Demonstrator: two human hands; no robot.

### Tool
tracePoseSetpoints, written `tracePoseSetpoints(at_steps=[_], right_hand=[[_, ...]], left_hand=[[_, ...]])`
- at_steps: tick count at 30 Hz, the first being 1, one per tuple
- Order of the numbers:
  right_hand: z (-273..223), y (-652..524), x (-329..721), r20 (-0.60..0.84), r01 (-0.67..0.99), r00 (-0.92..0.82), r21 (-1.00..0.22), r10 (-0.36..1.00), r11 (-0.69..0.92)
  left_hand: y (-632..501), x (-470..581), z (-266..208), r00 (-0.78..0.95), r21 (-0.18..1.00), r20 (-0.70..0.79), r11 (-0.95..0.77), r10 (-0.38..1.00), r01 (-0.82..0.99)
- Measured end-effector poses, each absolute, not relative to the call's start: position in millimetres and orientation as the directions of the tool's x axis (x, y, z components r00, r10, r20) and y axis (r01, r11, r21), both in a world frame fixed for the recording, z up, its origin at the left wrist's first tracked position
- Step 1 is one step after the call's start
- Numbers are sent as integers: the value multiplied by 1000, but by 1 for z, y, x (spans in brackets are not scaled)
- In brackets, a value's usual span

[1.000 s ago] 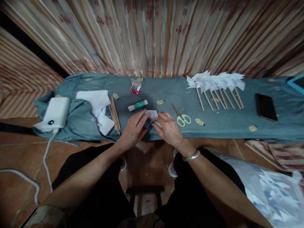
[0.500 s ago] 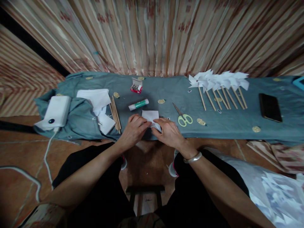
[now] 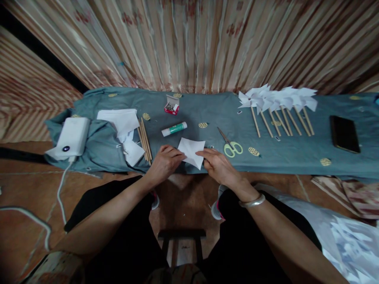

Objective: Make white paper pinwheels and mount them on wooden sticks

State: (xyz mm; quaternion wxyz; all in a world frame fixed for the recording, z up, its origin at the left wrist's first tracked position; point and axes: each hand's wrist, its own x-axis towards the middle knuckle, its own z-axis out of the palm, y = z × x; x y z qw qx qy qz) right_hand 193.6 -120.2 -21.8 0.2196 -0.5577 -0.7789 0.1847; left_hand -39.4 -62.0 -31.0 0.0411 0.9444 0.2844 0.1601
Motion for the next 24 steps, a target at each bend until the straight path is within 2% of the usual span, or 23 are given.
tracePoseSetpoints(at_steps=[5, 10, 12, 15, 19, 24], right_hand=[[-21, -126, 195, 256, 836, -331, -367, 908, 408], [-22, -126, 193, 259, 813, -413, -327, 873, 482], [-23, -125, 193, 246, 795, -422, -363, 873, 486], [-26, -120, 194, 231, 733, -401, -499, 887, 462], [-28, -111, 192, 186, 643, -270, -696, 945, 321], [-27, -99, 187, 66, 637, -121, -760, 991, 128]], left_hand=[[-68, -40, -33, 784, 181, 322, -847, 531, 500], [-71, -39, -35, 810, 206, 300, -864, 503, 460], [-71, -40, -35, 806, 225, 297, -858, 513, 462], [-71, -41, -33, 792, 281, 271, -832, 548, 479], [-72, -42, -30, 756, 380, 222, -769, 615, 514], [-72, -43, -29, 706, 475, 193, -695, 681, 540]])
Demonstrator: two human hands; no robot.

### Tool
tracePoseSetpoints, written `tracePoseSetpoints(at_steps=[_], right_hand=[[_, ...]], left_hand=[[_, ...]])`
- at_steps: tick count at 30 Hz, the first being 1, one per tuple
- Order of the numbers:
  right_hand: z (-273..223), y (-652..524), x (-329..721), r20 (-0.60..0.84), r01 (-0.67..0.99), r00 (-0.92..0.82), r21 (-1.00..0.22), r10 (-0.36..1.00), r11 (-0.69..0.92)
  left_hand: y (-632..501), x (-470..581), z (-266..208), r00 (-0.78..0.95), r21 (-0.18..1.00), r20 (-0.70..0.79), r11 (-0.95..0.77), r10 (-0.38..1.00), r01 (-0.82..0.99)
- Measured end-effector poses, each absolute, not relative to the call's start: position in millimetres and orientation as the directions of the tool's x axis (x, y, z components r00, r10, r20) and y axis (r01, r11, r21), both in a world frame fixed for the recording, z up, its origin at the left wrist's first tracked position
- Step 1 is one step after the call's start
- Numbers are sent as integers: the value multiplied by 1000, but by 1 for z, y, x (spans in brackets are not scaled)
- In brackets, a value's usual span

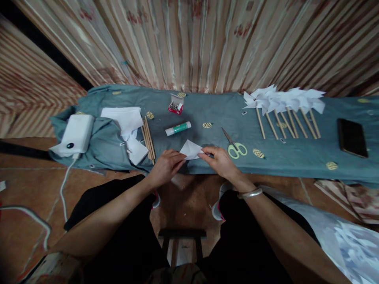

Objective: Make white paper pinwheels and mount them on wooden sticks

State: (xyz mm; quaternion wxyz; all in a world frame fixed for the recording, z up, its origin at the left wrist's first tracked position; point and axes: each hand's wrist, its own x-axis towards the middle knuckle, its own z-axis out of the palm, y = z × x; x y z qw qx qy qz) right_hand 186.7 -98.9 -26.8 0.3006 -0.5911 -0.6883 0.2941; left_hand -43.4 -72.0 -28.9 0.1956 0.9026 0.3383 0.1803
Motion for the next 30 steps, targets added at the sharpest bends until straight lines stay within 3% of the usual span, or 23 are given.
tracePoseSetpoints(at_steps=[9, 15, 30], right_hand=[[-25, -86, 177, 39, 685, -47, -726, 998, 60], [-27, -80, 173, 169, 736, -56, -659, 984, 155], [-35, -72, 166, 215, 790, 9, -600, 977, 125]], left_hand=[[-69, -44, -39, 594, 568, 204, -588, 778, 576], [-69, -45, -38, 596, 613, 243, -597, 765, 517], [-69, -46, -37, 622, 539, 240, -636, 745, 553]])
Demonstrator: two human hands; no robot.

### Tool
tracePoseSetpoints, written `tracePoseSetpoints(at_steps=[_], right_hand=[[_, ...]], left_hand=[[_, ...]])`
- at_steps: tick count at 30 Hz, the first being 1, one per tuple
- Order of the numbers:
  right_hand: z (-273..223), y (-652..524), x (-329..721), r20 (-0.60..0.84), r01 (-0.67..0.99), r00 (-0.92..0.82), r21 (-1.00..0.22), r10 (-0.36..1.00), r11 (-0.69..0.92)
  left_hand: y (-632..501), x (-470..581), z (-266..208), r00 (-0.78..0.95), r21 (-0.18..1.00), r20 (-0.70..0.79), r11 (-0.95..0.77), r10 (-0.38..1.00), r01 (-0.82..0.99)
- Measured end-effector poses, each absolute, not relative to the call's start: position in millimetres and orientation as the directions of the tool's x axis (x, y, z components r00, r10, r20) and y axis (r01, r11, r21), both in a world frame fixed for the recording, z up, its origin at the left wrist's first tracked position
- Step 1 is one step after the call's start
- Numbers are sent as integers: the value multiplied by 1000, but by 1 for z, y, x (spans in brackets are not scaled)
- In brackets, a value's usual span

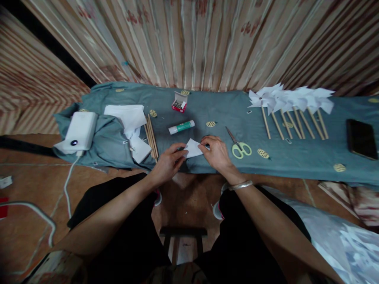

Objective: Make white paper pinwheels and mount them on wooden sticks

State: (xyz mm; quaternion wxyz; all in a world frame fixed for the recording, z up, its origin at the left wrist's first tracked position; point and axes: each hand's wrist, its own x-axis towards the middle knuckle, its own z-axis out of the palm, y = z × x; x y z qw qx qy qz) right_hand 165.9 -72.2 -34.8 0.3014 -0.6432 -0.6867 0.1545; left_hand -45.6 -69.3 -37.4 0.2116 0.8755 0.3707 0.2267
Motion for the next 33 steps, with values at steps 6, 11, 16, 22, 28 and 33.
tracePoseSetpoints(at_steps=[6, 11, 16, 22, 28, 33], right_hand=[[-37, -71, 164, 218, 796, 42, -597, 975, 100], [-38, -71, 163, 234, 803, 38, -586, 972, 110], [-37, -70, 161, 229, 814, 36, -571, 973, 104], [-38, -70, 160, 237, 825, 48, -558, 970, 95], [-38, -70, 160, 238, 839, 29, -534, 971, 106], [-38, -71, 160, 238, 845, 14, -522, 971, 116]], left_hand=[[-69, -46, -34, 628, 512, 218, -635, 747, 578], [-69, -47, -34, 625, 517, 218, -632, 750, 578], [-69, -46, -33, 634, 500, 196, -632, 748, 592], [-69, -46, -32, 650, 437, 170, -648, 740, 624], [-70, -45, -24, 695, 255, 194, -720, 692, 646], [-75, -35, -24, 742, 213, 178, -762, 646, 612]])
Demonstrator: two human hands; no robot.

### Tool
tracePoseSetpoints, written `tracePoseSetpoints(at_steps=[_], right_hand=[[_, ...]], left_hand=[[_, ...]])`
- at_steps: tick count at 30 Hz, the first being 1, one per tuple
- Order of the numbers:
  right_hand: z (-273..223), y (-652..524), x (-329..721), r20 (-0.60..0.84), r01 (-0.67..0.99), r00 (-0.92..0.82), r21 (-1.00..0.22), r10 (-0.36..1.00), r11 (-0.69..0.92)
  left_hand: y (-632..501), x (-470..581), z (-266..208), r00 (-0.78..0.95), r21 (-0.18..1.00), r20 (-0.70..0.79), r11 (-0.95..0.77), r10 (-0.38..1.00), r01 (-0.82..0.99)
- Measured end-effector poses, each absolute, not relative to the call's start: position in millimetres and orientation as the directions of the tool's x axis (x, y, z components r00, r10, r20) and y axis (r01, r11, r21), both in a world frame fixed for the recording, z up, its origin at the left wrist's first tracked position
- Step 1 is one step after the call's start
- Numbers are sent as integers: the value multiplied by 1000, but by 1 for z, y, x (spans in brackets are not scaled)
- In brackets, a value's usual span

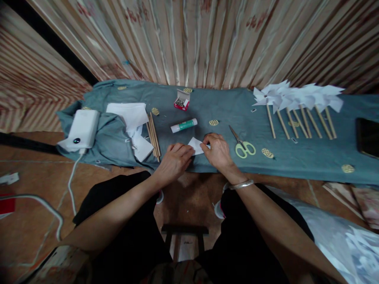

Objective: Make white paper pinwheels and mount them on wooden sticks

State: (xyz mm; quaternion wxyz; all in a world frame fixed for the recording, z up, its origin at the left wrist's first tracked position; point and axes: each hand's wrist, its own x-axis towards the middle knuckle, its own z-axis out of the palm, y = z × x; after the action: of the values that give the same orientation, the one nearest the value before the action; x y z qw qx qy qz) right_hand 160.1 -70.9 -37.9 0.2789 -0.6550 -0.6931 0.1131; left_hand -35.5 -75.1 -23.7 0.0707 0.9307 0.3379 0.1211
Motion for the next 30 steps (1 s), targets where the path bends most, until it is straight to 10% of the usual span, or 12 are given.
tracePoseSetpoints(at_steps=[30], right_hand=[[-39, -73, 163, 251, 844, -15, -515, 968, 147]], left_hand=[[-96, -63, -34, 786, 194, 174, -803, 594, 564]])
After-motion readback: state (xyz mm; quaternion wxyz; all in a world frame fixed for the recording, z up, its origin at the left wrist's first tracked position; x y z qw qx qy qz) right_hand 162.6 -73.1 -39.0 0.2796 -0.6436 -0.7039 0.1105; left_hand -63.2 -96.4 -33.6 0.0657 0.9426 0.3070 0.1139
